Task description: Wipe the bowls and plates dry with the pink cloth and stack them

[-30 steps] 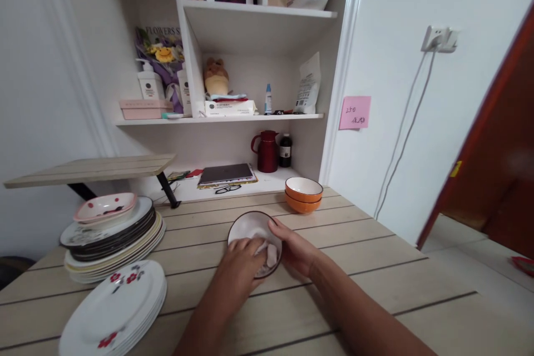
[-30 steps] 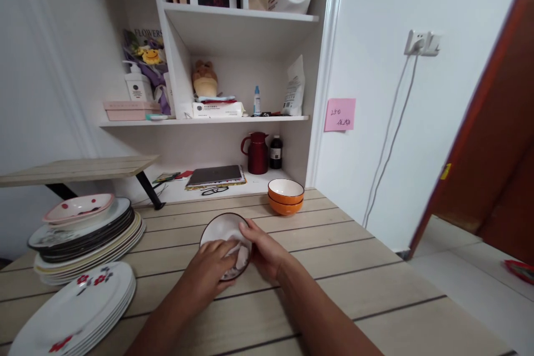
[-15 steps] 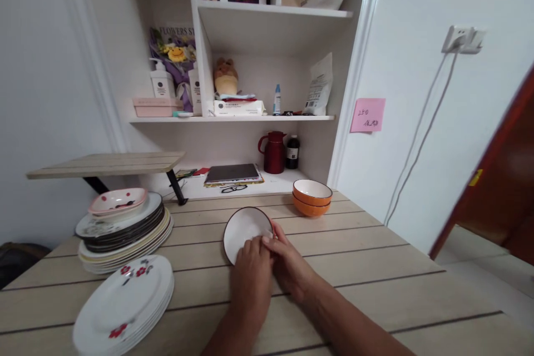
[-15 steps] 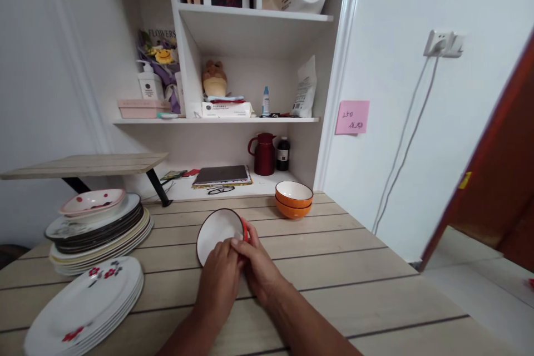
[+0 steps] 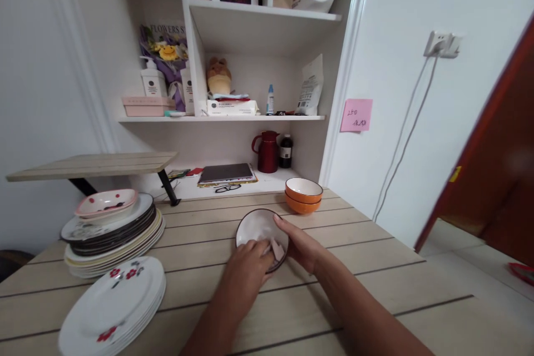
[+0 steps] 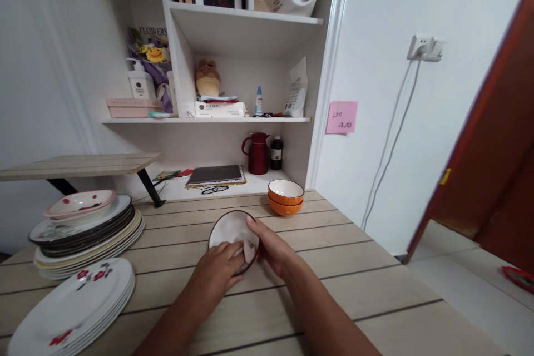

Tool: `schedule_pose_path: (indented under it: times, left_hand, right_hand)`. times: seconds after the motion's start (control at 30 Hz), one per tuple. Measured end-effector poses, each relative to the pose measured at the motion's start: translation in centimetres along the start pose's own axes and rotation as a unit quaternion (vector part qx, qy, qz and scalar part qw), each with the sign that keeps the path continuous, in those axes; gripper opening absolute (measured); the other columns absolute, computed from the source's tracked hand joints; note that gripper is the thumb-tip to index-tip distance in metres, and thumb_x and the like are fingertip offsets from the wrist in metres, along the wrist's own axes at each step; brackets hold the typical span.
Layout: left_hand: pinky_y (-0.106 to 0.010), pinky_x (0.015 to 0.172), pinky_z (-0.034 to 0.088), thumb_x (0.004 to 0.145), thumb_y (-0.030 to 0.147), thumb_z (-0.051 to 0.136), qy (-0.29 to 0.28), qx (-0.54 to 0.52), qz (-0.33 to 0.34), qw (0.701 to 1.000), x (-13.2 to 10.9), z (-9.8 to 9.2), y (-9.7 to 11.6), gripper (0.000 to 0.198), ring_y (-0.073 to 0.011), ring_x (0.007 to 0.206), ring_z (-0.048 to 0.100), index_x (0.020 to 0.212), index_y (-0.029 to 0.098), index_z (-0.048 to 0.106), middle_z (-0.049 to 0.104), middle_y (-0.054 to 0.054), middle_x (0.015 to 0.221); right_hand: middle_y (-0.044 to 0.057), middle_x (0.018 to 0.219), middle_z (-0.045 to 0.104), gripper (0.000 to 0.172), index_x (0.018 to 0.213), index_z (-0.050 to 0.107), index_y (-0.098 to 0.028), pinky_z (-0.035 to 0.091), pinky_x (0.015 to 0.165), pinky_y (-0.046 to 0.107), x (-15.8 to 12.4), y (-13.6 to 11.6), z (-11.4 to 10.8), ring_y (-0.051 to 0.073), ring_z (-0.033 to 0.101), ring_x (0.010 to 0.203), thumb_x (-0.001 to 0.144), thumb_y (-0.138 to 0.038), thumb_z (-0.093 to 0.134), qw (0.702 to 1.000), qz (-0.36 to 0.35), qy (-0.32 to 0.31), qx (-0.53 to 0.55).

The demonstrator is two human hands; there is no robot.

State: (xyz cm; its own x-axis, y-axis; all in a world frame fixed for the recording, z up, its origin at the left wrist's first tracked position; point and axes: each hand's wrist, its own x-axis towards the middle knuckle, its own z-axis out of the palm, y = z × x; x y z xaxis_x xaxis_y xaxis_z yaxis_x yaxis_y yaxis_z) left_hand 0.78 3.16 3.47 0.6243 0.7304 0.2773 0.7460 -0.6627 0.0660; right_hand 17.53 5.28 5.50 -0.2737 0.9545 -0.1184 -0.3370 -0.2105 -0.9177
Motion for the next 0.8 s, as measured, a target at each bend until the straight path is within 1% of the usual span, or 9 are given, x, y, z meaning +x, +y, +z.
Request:
schedule_pose_path:
  times: [0.1, 0.2, 0.27, 0.37, 0.5, 0.57, 0.67, 0.73, 0.8]
  left_hand:
    - [-0.042, 0.092, 0.050, 0.081, 0.026, 0.074, -0.012, 0.000, 0.019, 1.000, 0.1, 0.3, -0.2, 0.040, -0.0271, 0.110, 0.059, 0.119, 0.028, 0.063, 0.062, -0.005, 0.130]
    - [-0.042, 0.093, 0.050, 0.079, 0.027, 0.076, -0.007, -0.001, 0.000, 1.000, 0.0, 0.8, -0.1, 0.042, -0.0276, 0.111, 0.059, 0.120, 0.024, 0.063, 0.062, -0.008, 0.131]
    - [-0.042, 0.095, 0.050, 0.080, 0.023, 0.075, 0.014, -0.010, -0.037, 0.999, -0.1, 1.2, 0.2, 0.043, -0.0274, 0.110, 0.059, 0.121, 0.023, 0.063, 0.063, -0.008, 0.129]
    - [-0.041, 0.095, 0.050, 0.086, 0.018, 0.065, 0.068, -0.042, -0.116, 0.990, -0.2, 1.7, 0.9, 0.039, -0.0259, 0.106, 0.060, 0.125, 0.021, 0.060, 0.067, -0.008, 0.119]
    - [-0.037, 0.091, 0.051, 0.093, 0.014, 0.046, 0.112, -0.087, -0.178, 0.974, -0.3, 2.2, 1.6, 0.032, -0.0244, 0.102, 0.061, 0.120, 0.022, 0.062, 0.068, -0.009, 0.109]
    - [-0.038, 0.092, 0.050, 0.092, 0.013, 0.043, 0.114, -0.100, -0.177, 0.972, -0.3, 2.0, 1.6, 0.035, -0.0249, 0.105, 0.060, 0.121, 0.020, 0.062, 0.067, -0.010, 0.110]
    - [-0.039, 0.096, 0.049, 0.091, 0.014, 0.046, 0.112, -0.118, -0.149, 0.975, -0.3, 1.5, 1.4, 0.040, -0.0253, 0.111, 0.058, 0.129, 0.020, 0.056, 0.063, -0.011, 0.120]
    - [-0.040, 0.096, 0.050, 0.090, 0.015, 0.051, 0.104, -0.127, -0.120, 0.979, -0.3, 1.3, 1.1, 0.041, -0.0245, 0.110, 0.058, 0.130, 0.024, 0.055, 0.062, -0.008, 0.123]
    - [-0.040, 0.095, 0.050, 0.087, 0.014, 0.058, 0.091, -0.130, -0.080, 0.984, -0.4, 1.1, 0.9, 0.040, -0.0241, 0.109, 0.058, 0.125, 0.026, 0.059, 0.062, -0.006, 0.123]
  right_hand:
    - [0.008, 0.100, 0.074, 0.054, 0.112, 0.067, -0.021, 0.047, 0.078, 0.038, -0.4, -0.6, -0.9, 0.026, 0.064, 0.094, 0.079, -0.064, 0.067, 0.997, 0.019, 0.016, -0.067]
    - [0.005, 0.109, 0.072, 0.059, 0.126, 0.059, -0.027, 0.047, 0.075, 0.035, -0.8, -0.2, -0.4, 0.025, 0.064, 0.095, 0.077, -0.057, 0.073, 0.999, -0.011, 0.014, -0.051]
    - [0.004, 0.112, 0.071, 0.069, 0.134, 0.051, -0.032, 0.048, 0.077, 0.035, -1.0, 0.6, 0.6, 0.024, 0.064, 0.098, 0.074, -0.048, 0.079, 0.999, -0.043, -0.005, -0.007]
    - [0.005, 0.113, 0.070, 0.078, 0.138, 0.046, -0.032, 0.048, 0.090, 0.038, -0.9, 1.9, 2.3, 0.026, 0.064, 0.105, 0.070, -0.038, 0.083, 0.995, -0.078, -0.030, 0.048]
    - [0.004, 0.116, 0.069, 0.079, 0.137, 0.046, -0.035, 0.045, 0.099, 0.040, -0.5, 3.5, 4.0, 0.026, 0.063, 0.109, 0.067, -0.031, 0.084, 0.992, -0.098, -0.017, 0.083]
    - [0.002, 0.115, 0.069, 0.073, 0.137, 0.046, -0.037, 0.045, 0.098, 0.040, -0.3, 4.0, 4.4, 0.025, 0.063, 0.108, 0.072, -0.033, 0.080, 0.991, -0.104, -0.003, 0.083]
    - [0.001, 0.103, 0.070, 0.064, 0.135, 0.049, -0.036, 0.046, 0.094, 0.038, 0.0, 3.5, 4.1, 0.024, 0.064, 0.101, 0.077, -0.040, 0.076, 0.993, -0.094, 0.039, 0.052]
    - [0.002, 0.101, 0.071, 0.058, 0.130, 0.055, -0.033, 0.047, 0.089, 0.036, 0.1, 2.5, 3.2, 0.025, 0.063, 0.099, 0.076, -0.046, 0.076, 0.995, -0.078, 0.054, 0.020]
    - [0.003, 0.108, 0.071, 0.051, 0.121, 0.062, -0.029, 0.048, 0.083, 0.035, 0.1, 1.2, 1.7, 0.025, 0.063, 0.097, 0.077, -0.051, 0.075, 0.997, -0.064, 0.041, -0.017]
